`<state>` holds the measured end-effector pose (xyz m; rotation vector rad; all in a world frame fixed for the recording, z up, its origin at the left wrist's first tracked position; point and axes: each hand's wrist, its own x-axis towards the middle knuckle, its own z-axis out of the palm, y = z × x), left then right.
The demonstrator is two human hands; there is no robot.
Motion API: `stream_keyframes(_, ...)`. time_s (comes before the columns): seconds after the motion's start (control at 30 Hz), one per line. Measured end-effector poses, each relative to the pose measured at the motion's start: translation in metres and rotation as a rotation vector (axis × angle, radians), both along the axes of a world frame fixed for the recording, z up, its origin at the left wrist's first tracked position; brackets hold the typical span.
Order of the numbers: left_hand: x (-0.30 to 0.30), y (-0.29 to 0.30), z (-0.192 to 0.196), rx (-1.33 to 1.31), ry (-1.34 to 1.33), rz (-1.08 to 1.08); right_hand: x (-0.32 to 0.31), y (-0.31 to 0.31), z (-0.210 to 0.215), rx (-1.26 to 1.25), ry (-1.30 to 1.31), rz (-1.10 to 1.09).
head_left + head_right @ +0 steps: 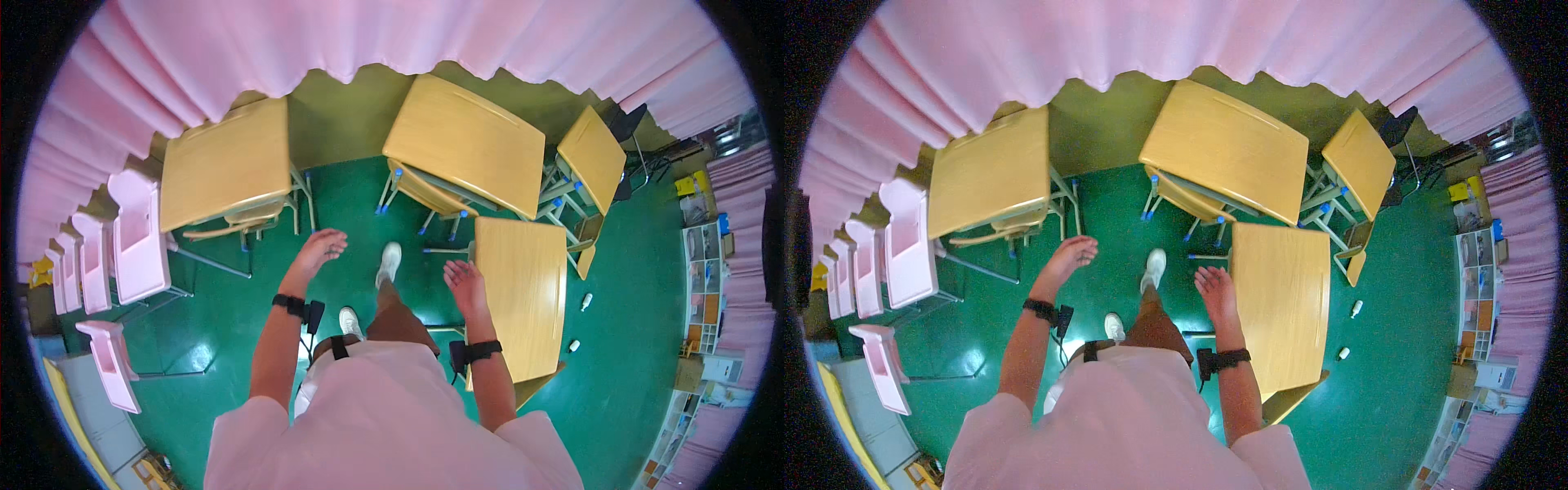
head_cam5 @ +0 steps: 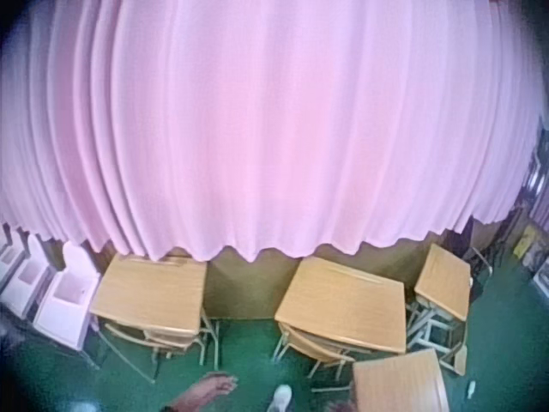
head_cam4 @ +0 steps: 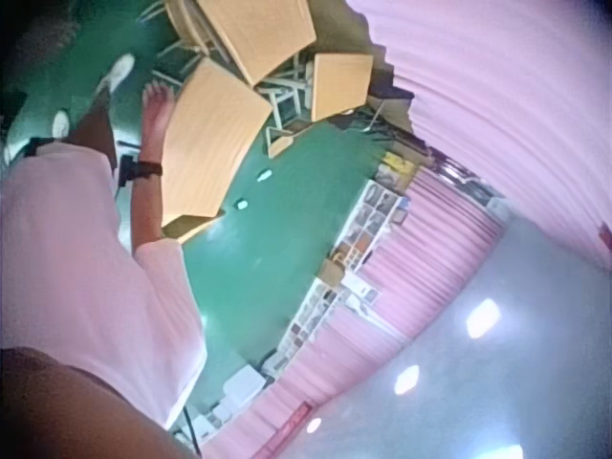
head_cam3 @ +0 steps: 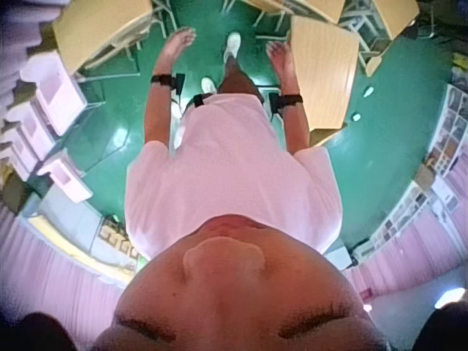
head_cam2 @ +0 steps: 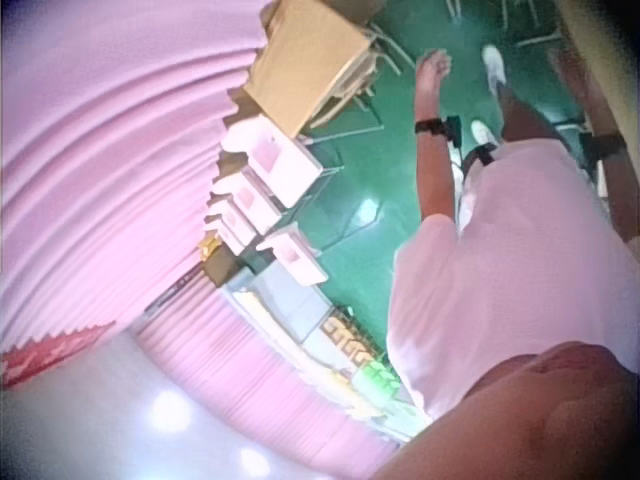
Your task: Organizing various items in a childcare room, including desks, baby tubs, bottles, and bedding.
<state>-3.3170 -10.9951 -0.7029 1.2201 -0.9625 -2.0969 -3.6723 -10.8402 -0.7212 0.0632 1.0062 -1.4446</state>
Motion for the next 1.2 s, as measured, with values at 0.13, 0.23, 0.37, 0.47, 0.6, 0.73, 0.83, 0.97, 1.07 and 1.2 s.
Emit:
stream_keyframes(0.13,-0.079,-0.105,-0.022,0.009,-0.139,0.016,-0.047,-0.096,-0.036,0.116,-0.08,-0.008)
stream_keyframes(0.23,-0.121,-0.161,-0.054,0.04,-0.149,0.103,-0.068,-0.151,-0.062,0.107,-0.054,-0.083)
stream_keyframes(0.37,-0.171,-0.222,-0.086,0.176,-0.211,0.182,-0.097,-0.199,-0.088,0.118,-0.086,-0.087)
stream_keyframes(0.47,-0.183,-0.248,-0.116,0.27,-0.224,0.166,-0.094,-0.228,-0.091,0.207,0.003,-0.096)
stream_keyframes(0.6,-0.198,-0.253,-0.107,0.205,-0.239,0.269,-0.098,-0.248,-0.104,0.284,-0.105,-0.136)
stream_keyframes(0.73,-0.186,-0.261,-0.144,0.178,-0.219,0.11,-0.091,-0.263,-0.115,0.322,-0.097,-0.166)
stream_keyframes(0.83,-0.187,-0.257,-0.173,-0.002,-0.312,0.106,-0.093,-0.275,-0.118,0.346,-0.079,-0.087)
stream_keyframes(0.97,-0.155,-0.243,-0.201,-0.055,-0.273,0.207,-0.081,-0.285,-0.117,0.433,-0.179,0.084)
stream_keyframes(1.07,-0.142,-0.235,-0.182,-0.05,-0.301,0.156,-0.089,-0.273,-0.132,0.428,-0.148,0.14)
stream_keyframes(1.2,-0.086,-0.198,-0.163,0.095,-0.231,0.282,-0.041,-0.283,-0.095,0.485,0.003,0.416)
